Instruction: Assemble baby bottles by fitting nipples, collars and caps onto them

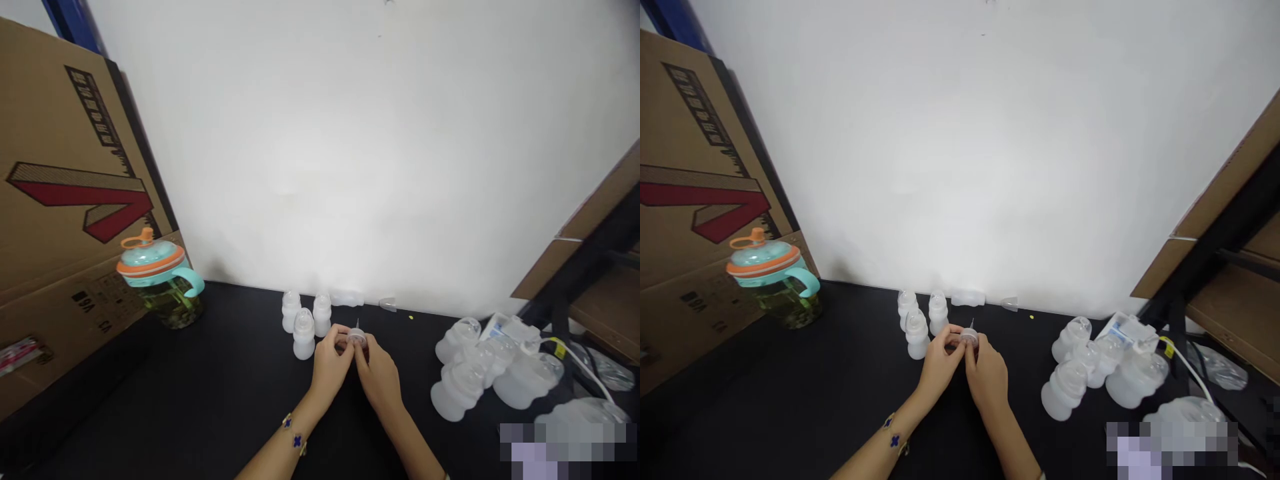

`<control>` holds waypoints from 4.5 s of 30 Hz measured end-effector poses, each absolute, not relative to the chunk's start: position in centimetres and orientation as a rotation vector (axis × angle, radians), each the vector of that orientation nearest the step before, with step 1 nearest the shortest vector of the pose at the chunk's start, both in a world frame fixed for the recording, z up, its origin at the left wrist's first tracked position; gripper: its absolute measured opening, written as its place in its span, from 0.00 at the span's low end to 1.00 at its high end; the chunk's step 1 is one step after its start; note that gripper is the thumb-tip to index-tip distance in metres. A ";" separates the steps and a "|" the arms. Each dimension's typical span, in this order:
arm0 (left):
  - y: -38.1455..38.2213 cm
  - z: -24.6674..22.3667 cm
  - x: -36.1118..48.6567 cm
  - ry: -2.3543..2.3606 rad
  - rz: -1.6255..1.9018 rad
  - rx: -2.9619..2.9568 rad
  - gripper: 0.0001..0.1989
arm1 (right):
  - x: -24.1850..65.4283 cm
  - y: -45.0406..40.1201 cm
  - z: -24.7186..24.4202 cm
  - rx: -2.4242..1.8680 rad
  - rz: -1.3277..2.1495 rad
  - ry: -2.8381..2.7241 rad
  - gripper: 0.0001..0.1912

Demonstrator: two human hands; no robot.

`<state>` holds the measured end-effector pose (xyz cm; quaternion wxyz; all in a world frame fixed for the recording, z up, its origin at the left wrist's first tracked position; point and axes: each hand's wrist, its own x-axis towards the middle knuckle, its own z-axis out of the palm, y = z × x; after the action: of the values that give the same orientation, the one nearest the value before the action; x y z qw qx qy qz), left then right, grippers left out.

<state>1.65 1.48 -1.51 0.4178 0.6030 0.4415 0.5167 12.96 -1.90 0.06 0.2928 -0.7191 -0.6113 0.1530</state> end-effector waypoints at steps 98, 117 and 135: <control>1.6 -1.2 1.1 1.098 1.369 1.489 0.07 | 12.6 -1.9 -0.2 -1.820 0.402 -1.610 0.13; 1.7 -1.4 1.1 1.143 1.353 1.498 0.08 | 13.1 -1.2 -1.0 -1.536 0.697 -1.462 0.20; 2.0 -1.7 1.4 1.052 1.360 1.417 0.06 | 13.1 -1.4 -0.7 -1.652 0.560 -1.546 0.15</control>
<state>1.41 2.04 -1.73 0.4411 0.5709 0.4238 0.5477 13.09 -1.38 -0.67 0.3943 -0.6513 -0.6096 0.2208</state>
